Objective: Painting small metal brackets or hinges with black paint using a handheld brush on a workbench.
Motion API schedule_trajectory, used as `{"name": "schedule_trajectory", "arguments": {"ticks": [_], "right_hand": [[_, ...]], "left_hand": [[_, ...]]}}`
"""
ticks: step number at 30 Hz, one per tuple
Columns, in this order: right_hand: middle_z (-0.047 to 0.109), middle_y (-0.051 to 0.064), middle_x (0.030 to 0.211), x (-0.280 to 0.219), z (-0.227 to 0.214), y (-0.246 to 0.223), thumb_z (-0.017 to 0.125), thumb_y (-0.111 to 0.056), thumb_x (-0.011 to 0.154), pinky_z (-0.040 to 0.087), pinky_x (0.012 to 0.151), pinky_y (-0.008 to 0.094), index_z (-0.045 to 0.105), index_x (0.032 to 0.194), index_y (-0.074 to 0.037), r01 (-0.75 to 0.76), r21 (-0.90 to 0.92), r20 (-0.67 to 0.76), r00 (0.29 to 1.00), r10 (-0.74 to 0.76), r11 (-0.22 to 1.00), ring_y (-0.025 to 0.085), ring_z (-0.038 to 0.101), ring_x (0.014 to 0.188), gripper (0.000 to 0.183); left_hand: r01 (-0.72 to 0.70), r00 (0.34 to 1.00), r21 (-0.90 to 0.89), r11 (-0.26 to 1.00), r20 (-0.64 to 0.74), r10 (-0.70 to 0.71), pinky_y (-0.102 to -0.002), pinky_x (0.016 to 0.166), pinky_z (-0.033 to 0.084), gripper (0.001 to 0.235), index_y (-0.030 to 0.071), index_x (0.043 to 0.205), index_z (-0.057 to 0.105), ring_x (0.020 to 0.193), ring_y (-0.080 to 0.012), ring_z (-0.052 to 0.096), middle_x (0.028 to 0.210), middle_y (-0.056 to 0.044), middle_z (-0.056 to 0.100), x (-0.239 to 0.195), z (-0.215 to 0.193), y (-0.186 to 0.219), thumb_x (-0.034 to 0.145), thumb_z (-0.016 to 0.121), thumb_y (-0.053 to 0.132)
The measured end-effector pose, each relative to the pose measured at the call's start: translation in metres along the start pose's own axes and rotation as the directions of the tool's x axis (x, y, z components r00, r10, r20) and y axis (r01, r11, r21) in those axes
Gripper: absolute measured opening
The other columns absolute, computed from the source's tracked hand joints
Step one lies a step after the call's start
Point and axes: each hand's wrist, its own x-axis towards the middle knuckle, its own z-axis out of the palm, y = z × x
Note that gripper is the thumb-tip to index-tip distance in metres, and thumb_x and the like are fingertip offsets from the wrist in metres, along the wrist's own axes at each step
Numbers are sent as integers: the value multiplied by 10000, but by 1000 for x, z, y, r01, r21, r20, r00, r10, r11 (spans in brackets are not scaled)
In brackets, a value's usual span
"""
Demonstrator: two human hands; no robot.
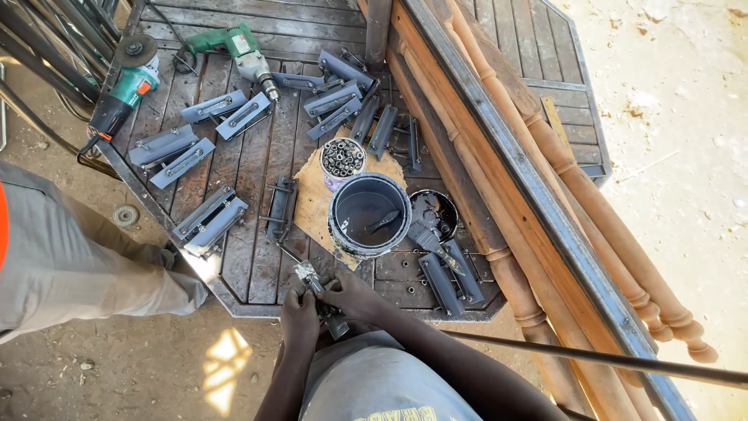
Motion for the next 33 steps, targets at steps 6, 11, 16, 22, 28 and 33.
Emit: {"name": "schedule_trajectory", "arguments": {"ticks": [6, 11, 16, 22, 28, 33], "right_hand": [[493, -3, 691, 12, 6, 10, 611, -273, 1018, 344, 627, 359, 518, 731, -146, 144, 56, 36, 989, -146, 988, 145, 441, 655, 327], [652, 154, 966, -23, -11, -28, 598, -209, 1025, 482, 857, 456, 610, 944, -73, 217, 88, 44, 974, -222, 972, 366, 595, 956, 158], [616, 226, 910, -25, -8, -23, 593, -189, 1050, 502, 750, 463, 581, 1015, -39, 333, 204, 80, 932, -354, 921, 410, 665, 957, 155], [608, 92, 778, 16, 13, 11, 594, -176, 1072, 495, 627, 286, 548, 945, -44, 286, 493, -4, 945, -326, 822, 175, 641, 816, 189], [668, 126, 822, 18, 12, 14, 517, -267, 1123, 530, 640, 297, 596, 983, -64, 145, 615, 72, 968, -239, 775, 206, 660, 755, 260], [627, 130, 872, -8, -7, -19, 519, -223, 1124, 482, 776, 414, 581, 986, -70, 403, 385, 111, 872, -476, 830, 283, 631, 861, 215]], "left_hand": [[-63, 998, -10, 998, 22, 63, -480, 666, 402, 282, 67, 896, 601, 706, -269, 544, 757, -117, 633, 0, -10, 5, 967, 588, 340], [-67, 994, -36, 997, 80, 70, -518, 776, 524, 254, 41, 1111, 650, 950, -382, 679, 1009, -208, 722, 15, -16, 13, 1007, 513, 228], [-62, 996, -60, 996, 63, 66, -496, 640, 532, 276, 17, 1078, 690, 728, -305, 692, 818, -196, 683, 45, -11, -11, 1011, 519, 223], [-66, 993, -100, 993, 91, 75, -443, 655, 496, 358, 42, 1306, 658, 710, -252, 652, 675, -110, 649, 6, -41, 52, 1069, 502, 260], [-132, 991, 59, 989, -14, 133, -615, 856, 499, 290, 27, 1111, 662, 1043, -525, 650, 996, -290, 698, 25, -40, 25, 1061, 524, 277], [-120, 992, -120, 985, 30, 124, -608, 873, 482, 305, 19, 1114, 659, 1041, -511, 651, 976, -303, 689, 5, -33, 44, 995, 479, 235]]}}
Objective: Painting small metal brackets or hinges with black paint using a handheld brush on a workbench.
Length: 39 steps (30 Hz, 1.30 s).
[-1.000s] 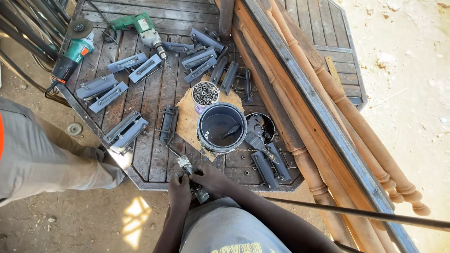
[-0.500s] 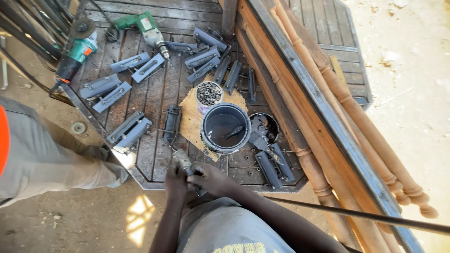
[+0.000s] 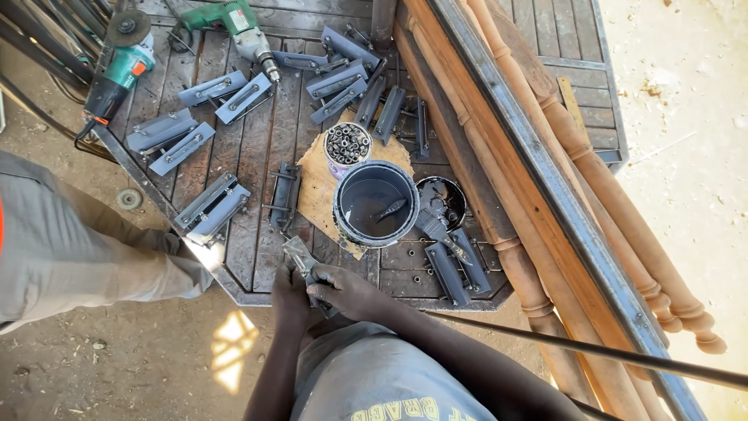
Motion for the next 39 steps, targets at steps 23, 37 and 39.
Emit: {"name": "schedule_trajectory", "arguments": {"ticks": [23, 37, 39], "right_hand": [[683, 279, 946, -10, -18, 10, 573, -265, 978, 517, 718, 592, 668, 1074, -60, -12, -536, -188, 976, -106, 844, 557, 610, 924, 246], [672, 30, 884, -22, -8, 40, 549, -290, 984, 469, 907, 442, 702, 876, -165, 219, -968, 162, 917, -364, 121, 281, 647, 926, 226], [672, 26, 878, -26, -5, 28, 635, -302, 909, 419, 977, 515, 747, 844, -179, 210, -977, 202, 902, -381, -20, 243, 620, 912, 178]], "left_hand": [[215, 949, -276, 937, 285, -134, -600, 919, 500, 274, 28, 1145, 648, 1124, -402, 658, 1137, -254, 684, 7, -6, -25, 918, 576, 163], [233, 968, -538, 810, 52, -244, -633, 790, 619, 345, -120, 1016, 643, 944, -600, 647, 1069, -395, 551, 24, -11, -46, 870, 774, 163], [288, 946, -665, 689, 85, -314, -702, 840, 570, 433, -150, 1133, 568, 973, -656, 618, 1092, -407, 512, 1, -16, -14, 886, 722, 170]]}}
